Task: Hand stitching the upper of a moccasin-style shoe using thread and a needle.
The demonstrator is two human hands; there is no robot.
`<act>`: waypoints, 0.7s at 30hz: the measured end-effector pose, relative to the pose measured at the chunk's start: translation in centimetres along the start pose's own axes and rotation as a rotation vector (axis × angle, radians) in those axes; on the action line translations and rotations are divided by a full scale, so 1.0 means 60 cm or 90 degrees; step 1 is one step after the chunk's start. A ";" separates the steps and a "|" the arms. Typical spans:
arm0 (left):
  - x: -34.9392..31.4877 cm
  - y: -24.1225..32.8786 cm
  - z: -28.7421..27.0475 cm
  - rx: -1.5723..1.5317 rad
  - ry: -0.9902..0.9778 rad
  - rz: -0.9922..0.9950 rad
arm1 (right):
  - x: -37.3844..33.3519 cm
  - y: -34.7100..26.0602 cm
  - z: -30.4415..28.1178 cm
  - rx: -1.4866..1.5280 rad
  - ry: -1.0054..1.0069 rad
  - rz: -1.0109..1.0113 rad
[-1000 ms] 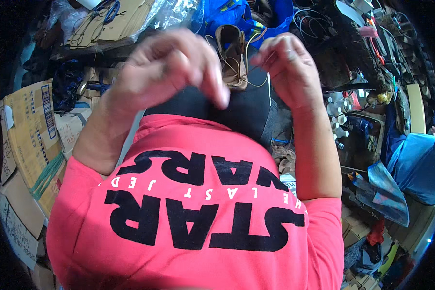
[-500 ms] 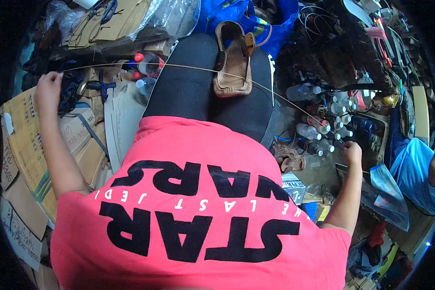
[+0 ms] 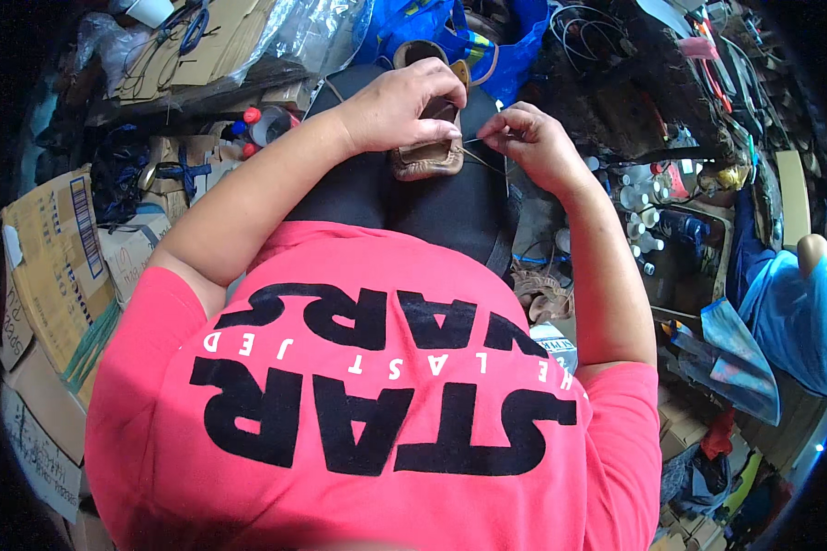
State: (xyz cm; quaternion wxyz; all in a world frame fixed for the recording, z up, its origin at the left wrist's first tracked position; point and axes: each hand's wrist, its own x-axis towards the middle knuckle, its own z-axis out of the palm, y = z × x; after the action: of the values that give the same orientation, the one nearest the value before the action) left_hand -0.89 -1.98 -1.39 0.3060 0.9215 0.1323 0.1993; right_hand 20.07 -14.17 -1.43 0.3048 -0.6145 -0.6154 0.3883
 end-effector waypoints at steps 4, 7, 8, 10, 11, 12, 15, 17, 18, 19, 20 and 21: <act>0.000 -0.005 0.003 -0.035 -0.012 -0.022 | 0.003 0.008 0.006 0.047 -0.020 0.029; 0.004 -0.007 -0.001 -0.039 -0.040 -0.021 | 0.004 0.002 0.010 0.067 -0.033 0.043; 0.009 -0.005 -0.006 -0.039 -0.099 -0.045 | 0.004 -0.001 0.011 0.071 -0.041 0.052; 0.014 -0.005 -0.008 -0.040 -0.156 -0.070 | 0.003 -0.007 0.013 0.079 -0.051 0.053; 0.016 -0.007 -0.005 -0.073 -0.176 -0.080 | 0.003 -0.010 0.015 0.087 -0.061 0.055; 0.016 -0.009 -0.003 -0.106 -0.197 -0.091 | 0.003 -0.012 0.018 0.087 -0.062 0.054; 0.011 -0.016 -0.001 -0.263 -0.245 -0.190 | -0.001 -0.013 0.027 0.097 -0.062 0.035; 0.006 -0.018 -0.003 -0.299 -0.248 -0.194 | -0.009 -0.017 0.032 -0.002 -0.008 -0.035; 0.004 -0.019 -0.004 -0.336 -0.252 -0.197 | -0.013 -0.020 0.034 -0.002 -0.009 -0.034; 0.003 -0.019 -0.006 -0.337 -0.251 -0.198 | -0.017 -0.021 0.037 -0.015 0.013 -0.038; 0.002 -0.019 -0.008 -0.331 -0.264 -0.179 | -0.021 -0.023 0.041 -0.028 0.035 -0.042; 0.001 -0.019 -0.009 -0.325 -0.276 -0.161 | -0.024 -0.024 0.045 -0.029 0.043 -0.049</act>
State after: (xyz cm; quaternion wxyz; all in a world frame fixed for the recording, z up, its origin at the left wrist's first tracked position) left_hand -1.21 -0.79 -1.64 0.5697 0.8124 0.1232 -0.0137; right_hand 17.13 -15.82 -1.44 0.3263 -0.6101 -0.6363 0.3412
